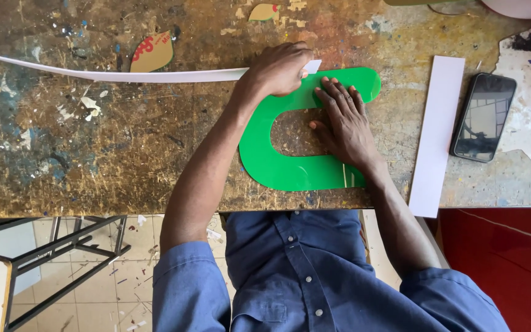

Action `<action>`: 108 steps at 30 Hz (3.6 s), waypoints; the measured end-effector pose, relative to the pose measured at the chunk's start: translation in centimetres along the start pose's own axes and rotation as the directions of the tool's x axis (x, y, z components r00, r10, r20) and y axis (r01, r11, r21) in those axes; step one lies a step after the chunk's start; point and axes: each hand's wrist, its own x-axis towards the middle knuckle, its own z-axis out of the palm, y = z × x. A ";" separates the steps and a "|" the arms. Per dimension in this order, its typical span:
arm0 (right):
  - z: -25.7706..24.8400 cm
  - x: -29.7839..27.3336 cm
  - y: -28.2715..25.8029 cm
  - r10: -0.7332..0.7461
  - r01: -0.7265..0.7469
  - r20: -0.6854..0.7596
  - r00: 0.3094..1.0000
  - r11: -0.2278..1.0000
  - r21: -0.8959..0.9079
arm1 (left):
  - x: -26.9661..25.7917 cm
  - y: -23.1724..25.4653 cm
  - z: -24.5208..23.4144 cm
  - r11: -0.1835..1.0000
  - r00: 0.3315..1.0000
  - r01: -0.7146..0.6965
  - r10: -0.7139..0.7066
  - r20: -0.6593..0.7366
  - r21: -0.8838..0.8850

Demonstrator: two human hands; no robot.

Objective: The person peels a green backing off a cardboard cutout, then applies glue from a bottle to a white strip and attaches it to the green cutout on a workbench.

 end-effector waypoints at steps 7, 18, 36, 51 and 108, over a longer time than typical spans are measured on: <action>-2.2 -1.3 1.0 -0.033 0.059 -0.108 0.994 0.967 0.249 | 0.0 0.1 0.2 1.000 0.999 0.017 -0.017 -0.034 0.016; -2.8 -6.6 -3.5 -0.263 0.229 0.198 0.944 0.957 0.177 | -1.0 1.3 -1.5 0.999 0.999 0.034 -0.034 0.040 0.003; -1.6 -2.1 0.2 -0.229 0.226 -0.011 0.973 0.952 0.205 | -8.1 4.5 -1.7 0.996 0.978 0.013 0.006 -0.208 0.091; 5.4 -5.3 -1.7 0.314 -0.357 -0.291 0.904 0.928 -0.107 | -10.8 5.7 -4.9 0.947 0.987 -0.044 -0.008 -0.161 -0.318; -0.2 -4.7 -0.2 0.058 -0.109 -0.166 0.985 0.941 -0.321 | -12.8 5.1 2.4 0.965 0.853 -0.031 0.163 -0.497 0.262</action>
